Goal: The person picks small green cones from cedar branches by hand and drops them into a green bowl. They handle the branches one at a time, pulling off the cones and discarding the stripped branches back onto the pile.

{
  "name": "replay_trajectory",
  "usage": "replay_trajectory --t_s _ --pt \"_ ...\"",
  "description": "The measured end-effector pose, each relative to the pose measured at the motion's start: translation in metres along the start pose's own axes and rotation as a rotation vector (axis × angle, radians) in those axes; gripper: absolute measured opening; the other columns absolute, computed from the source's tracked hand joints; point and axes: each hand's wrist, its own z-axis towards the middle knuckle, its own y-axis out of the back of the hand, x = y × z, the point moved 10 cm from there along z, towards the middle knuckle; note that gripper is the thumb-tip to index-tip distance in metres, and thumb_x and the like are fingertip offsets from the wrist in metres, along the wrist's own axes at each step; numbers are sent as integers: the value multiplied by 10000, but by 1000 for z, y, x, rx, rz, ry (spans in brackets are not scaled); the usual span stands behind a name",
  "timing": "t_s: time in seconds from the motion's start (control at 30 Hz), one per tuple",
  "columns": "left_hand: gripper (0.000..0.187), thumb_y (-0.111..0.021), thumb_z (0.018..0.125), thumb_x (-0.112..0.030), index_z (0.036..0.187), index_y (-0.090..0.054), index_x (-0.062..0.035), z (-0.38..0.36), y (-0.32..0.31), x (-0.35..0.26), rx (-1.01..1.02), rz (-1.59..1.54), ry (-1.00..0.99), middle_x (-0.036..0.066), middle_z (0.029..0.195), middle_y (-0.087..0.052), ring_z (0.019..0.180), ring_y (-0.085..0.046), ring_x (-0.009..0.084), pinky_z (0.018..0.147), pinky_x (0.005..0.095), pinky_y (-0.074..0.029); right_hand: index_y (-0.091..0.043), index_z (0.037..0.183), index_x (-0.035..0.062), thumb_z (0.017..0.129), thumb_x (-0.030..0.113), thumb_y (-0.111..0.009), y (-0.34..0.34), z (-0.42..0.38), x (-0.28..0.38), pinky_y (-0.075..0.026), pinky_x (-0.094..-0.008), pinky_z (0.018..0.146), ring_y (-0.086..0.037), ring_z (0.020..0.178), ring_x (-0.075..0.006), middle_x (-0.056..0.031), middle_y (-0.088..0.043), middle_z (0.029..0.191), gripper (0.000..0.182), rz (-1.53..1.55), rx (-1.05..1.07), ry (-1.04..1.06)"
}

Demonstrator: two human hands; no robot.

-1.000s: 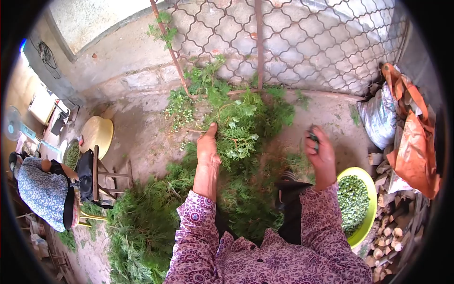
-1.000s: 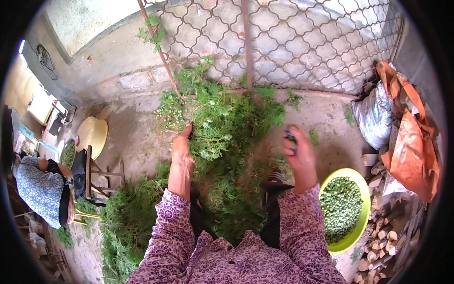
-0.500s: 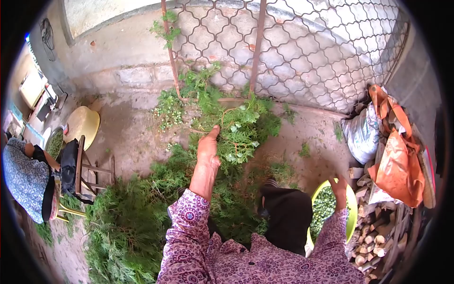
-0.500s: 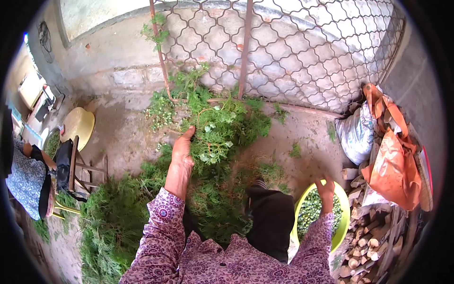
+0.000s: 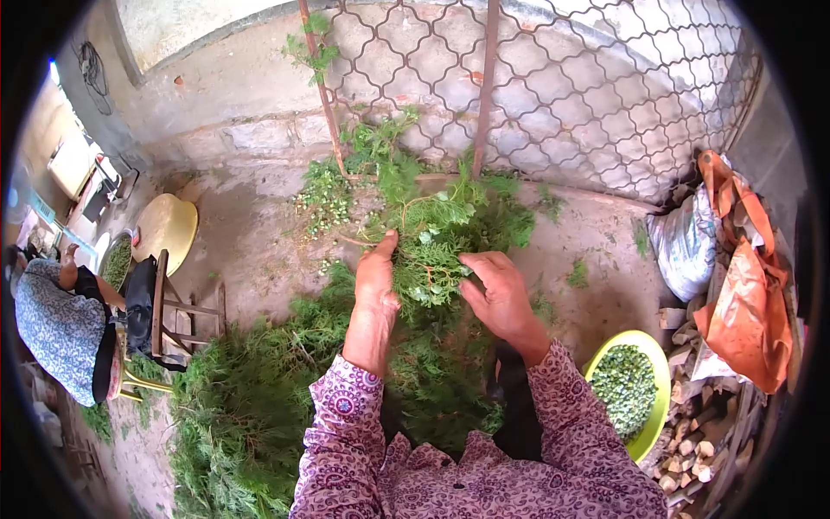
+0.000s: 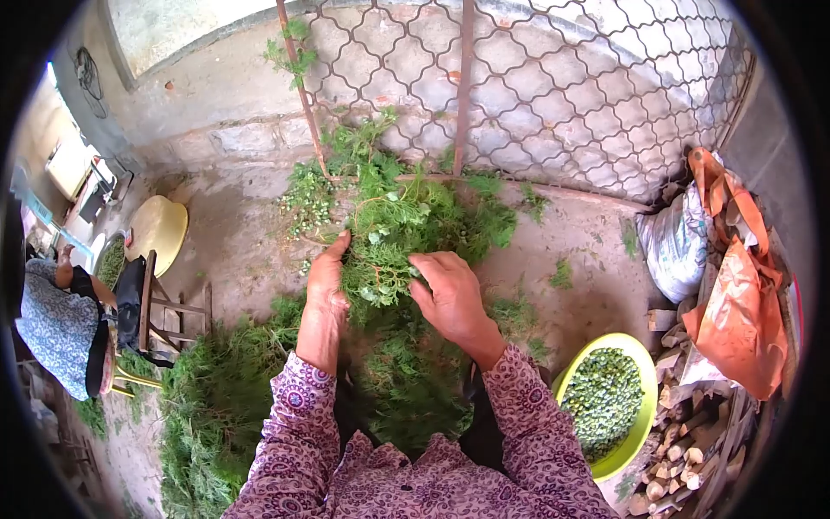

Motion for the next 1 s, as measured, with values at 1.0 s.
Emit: replay_trajectory --t_s 1.0 --pt "286 -530 841 -236 1018 -515 -13 -50 -60 19 254 -84 192 112 880 -607 723 -605 231 641 352 -515 -541 847 93 812 260 -598 -75 -49 -61 -402 -243 504 -514 603 -102 36 -466 684 180 1687 176 -1069"
